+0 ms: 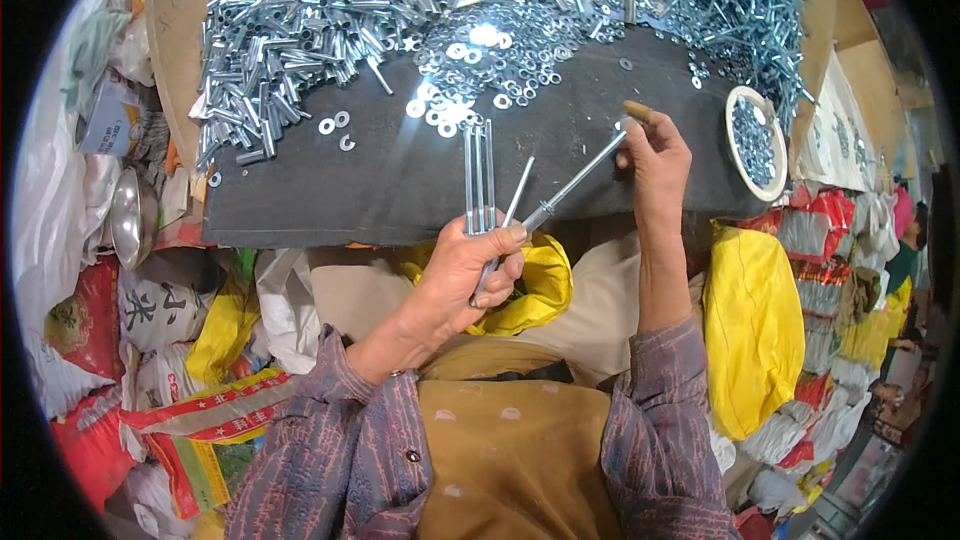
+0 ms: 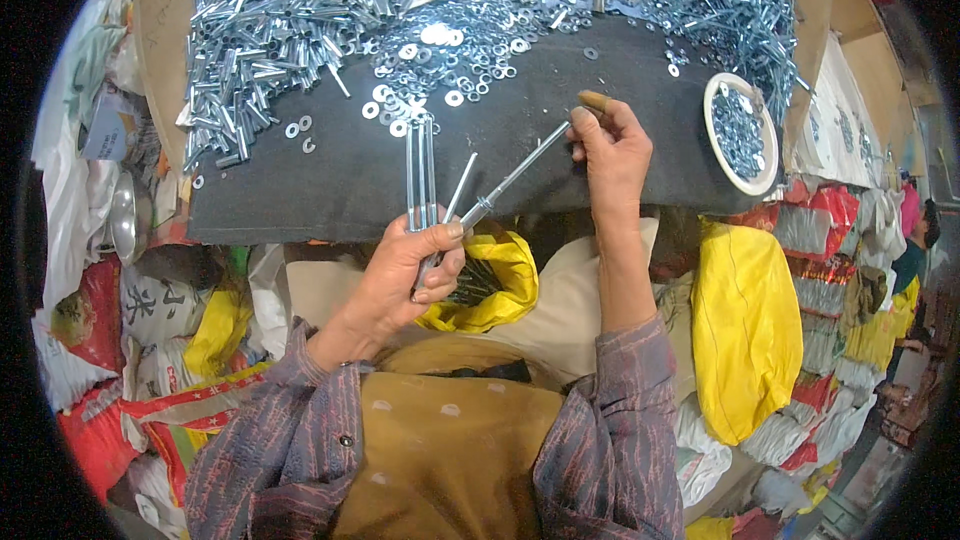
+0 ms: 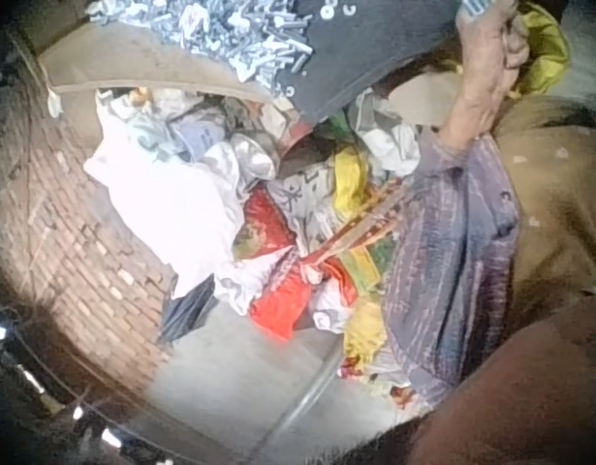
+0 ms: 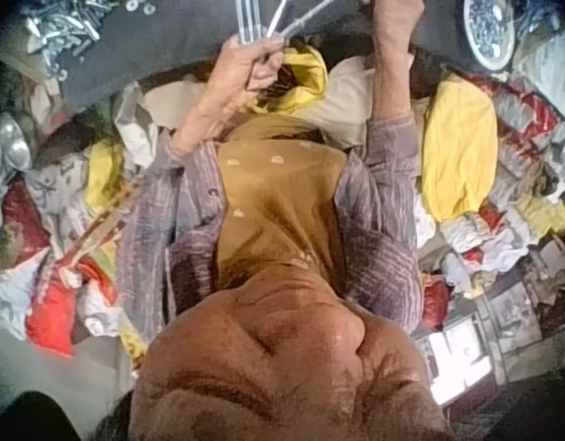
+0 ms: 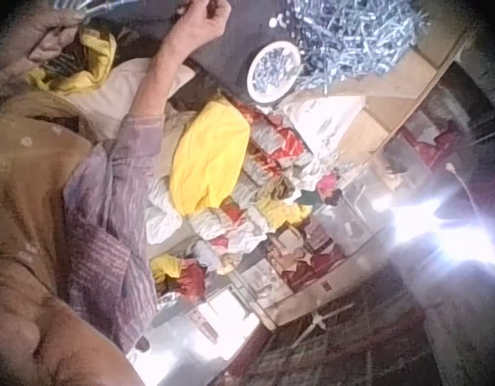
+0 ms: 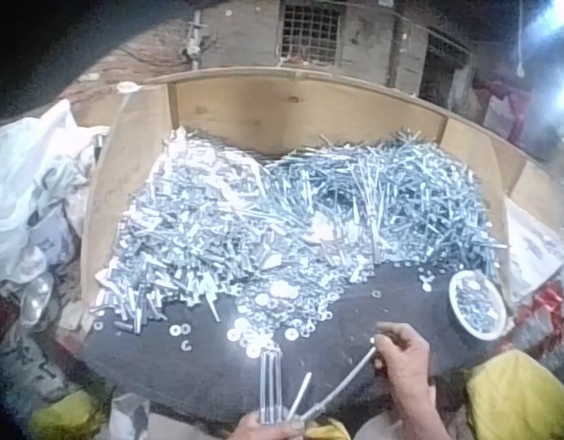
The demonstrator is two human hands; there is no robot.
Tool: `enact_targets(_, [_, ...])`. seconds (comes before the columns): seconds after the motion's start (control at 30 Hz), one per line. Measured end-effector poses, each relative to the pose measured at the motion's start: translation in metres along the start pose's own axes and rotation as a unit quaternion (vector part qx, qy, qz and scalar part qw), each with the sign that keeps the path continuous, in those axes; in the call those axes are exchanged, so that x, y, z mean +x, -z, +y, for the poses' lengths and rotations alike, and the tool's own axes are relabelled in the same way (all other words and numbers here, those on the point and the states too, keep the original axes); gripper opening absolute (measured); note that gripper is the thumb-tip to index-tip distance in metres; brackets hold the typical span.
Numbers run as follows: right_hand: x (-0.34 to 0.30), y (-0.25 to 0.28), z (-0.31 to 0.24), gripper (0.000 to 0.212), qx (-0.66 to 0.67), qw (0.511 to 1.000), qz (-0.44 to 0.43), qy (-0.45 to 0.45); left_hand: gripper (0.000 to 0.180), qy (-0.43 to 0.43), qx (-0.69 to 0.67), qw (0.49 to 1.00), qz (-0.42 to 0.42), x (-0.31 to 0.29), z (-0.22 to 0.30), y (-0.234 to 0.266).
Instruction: The person is manually putting washers and nuts onto long metal bolts in an assembly setting.
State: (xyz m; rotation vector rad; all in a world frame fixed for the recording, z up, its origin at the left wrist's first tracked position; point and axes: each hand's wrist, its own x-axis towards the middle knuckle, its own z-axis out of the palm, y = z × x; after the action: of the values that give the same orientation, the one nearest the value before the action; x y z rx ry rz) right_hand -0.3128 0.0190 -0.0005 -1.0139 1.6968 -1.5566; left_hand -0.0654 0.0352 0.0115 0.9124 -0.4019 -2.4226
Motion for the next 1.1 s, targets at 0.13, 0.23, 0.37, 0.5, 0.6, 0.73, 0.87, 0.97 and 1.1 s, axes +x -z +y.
enact_targets(0.13, [-0.019,-0.019,-0.020,0.023,0.105,0.992,0.012,-0.067,0.011,0.003,-0.010,1.000,0.006,-0.001,0.005,0.006])
enact_targets(0.23, [-0.032,-0.023,-0.025,0.020,0.169,0.979,-0.070,-0.086,0.012,0.008,0.006,1.000,-0.003,0.003,0.002,0.003])
enact_targets(0.37, [-0.031,-0.017,-0.022,0.014,0.227,0.963,-0.082,-0.119,0.013,0.012,0.116,0.993,0.004,0.002,0.000,-0.010])
enact_targets(0.5, [-0.034,-0.011,-0.026,0.013,0.191,0.967,-0.103,-0.131,0.018,-0.004,0.212,0.977,0.012,0.001,-0.004,-0.014])
enact_targets(0.6, [-0.041,-0.009,-0.031,0.014,0.160,0.971,-0.103,-0.145,0.024,-0.026,0.234,0.972,0.023,0.003,0.003,-0.022])
enact_targets(0.73, [-0.050,-0.014,-0.031,0.015,0.177,0.963,-0.125,-0.159,0.028,-0.040,0.214,0.976,0.025,0.005,0.003,-0.036])
enact_targets(0.87, [-0.051,-0.008,-0.030,0.014,0.192,0.964,-0.111,-0.145,0.020,-0.060,0.279,0.958,0.015,0.011,0.000,-0.054])
enact_targets(0.97, [-0.050,0.002,-0.042,0.017,0.193,0.969,-0.085,-0.131,0.018,-0.054,0.266,0.962,-0.022,0.018,0.001,-0.064])
enact_targets(1.1, [-0.044,0.008,-0.045,0.021,0.162,0.980,-0.064,-0.095,0.019,-0.063,0.267,0.960,-0.062,0.027,0.000,-0.081])
